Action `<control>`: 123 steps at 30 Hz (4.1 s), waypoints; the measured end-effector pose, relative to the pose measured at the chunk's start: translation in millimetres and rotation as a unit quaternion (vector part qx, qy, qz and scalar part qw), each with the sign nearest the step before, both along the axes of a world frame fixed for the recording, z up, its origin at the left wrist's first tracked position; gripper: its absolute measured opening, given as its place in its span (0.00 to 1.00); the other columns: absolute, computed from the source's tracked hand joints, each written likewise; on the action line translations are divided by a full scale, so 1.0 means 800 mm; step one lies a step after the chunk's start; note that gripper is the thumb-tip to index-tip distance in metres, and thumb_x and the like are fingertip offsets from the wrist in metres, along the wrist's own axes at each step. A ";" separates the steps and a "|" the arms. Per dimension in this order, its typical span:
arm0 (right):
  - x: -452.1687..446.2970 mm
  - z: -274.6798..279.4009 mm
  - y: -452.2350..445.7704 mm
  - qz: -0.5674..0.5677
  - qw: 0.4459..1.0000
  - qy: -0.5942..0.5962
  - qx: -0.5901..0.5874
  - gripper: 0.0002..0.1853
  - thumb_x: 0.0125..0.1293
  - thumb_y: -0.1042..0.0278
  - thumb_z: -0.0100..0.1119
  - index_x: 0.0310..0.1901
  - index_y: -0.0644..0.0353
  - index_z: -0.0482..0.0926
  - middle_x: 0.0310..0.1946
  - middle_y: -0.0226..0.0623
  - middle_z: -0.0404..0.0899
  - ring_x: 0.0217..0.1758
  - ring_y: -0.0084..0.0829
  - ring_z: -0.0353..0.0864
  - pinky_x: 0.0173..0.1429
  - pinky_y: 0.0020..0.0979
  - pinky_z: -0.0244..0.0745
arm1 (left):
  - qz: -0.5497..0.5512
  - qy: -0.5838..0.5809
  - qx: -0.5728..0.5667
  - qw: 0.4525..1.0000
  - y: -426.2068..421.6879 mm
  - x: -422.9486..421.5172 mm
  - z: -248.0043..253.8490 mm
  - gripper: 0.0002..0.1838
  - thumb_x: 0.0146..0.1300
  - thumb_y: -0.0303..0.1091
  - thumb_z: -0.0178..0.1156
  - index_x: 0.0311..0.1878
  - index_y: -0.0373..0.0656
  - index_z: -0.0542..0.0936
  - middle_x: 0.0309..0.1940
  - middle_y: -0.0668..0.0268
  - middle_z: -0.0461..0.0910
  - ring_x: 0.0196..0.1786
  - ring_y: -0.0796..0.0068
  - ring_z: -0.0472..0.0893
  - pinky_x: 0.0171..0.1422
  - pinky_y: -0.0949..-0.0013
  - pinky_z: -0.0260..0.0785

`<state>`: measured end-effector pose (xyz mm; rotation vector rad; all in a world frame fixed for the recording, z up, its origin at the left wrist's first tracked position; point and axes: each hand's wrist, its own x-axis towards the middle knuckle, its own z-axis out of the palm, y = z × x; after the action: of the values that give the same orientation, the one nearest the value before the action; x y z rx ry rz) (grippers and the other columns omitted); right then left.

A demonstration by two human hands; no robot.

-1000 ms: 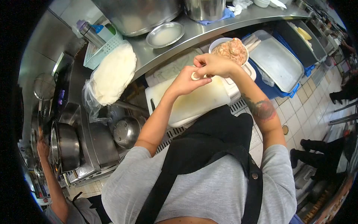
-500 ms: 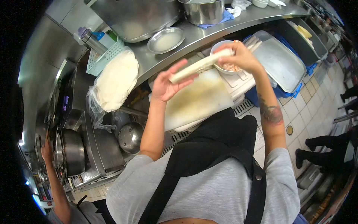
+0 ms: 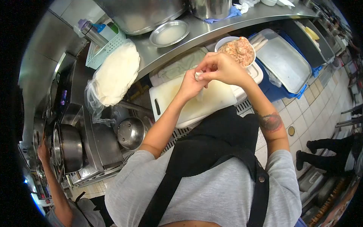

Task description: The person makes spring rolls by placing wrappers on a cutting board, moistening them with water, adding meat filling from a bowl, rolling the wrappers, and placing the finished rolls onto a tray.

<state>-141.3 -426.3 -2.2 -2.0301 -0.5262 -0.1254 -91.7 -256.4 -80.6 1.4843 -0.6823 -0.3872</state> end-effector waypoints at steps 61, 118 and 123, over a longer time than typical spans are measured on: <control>0.167 -0.282 -0.497 -0.575 0.760 0.143 0.266 0.20 0.59 0.55 0.74 0.37 0.69 0.84 0.29 0.41 0.84 0.25 0.29 0.83 0.29 0.31 0.80 | 0.041 -0.311 0.254 0.915 -0.007 -0.012 -0.121 0.19 0.55 0.28 0.69 0.50 0.38 0.80 0.56 0.53 0.76 0.61 0.50 0.75 0.66 0.55 0.68; -0.259 -0.280 -0.267 -0.474 0.745 0.171 0.437 0.27 0.72 0.50 0.60 0.69 0.49 0.71 0.67 0.38 0.70 0.68 0.32 0.69 0.64 0.33 0.64 | 0.360 -0.402 0.447 0.713 0.280 0.089 0.085 0.25 0.69 0.50 0.58 0.67 0.56 0.76 0.72 0.63 0.67 0.77 0.54 0.61 0.75 0.30 0.45; -0.224 -0.262 -0.222 -0.427 0.774 0.182 0.430 0.25 0.72 0.52 0.61 0.67 0.51 0.72 0.60 0.33 0.76 0.59 0.27 0.74 0.58 0.31 0.68 | 0.394 -0.448 0.412 0.689 0.226 0.081 0.095 0.19 0.59 0.44 0.67 0.51 0.46 0.82 0.56 0.62 0.77 0.66 0.58 0.72 0.70 0.33 0.55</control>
<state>-320.1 -603.8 -212.1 -1.1694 0.6577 -0.4191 -27.0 -75.9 -4.7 2.6992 -0.5178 0.9194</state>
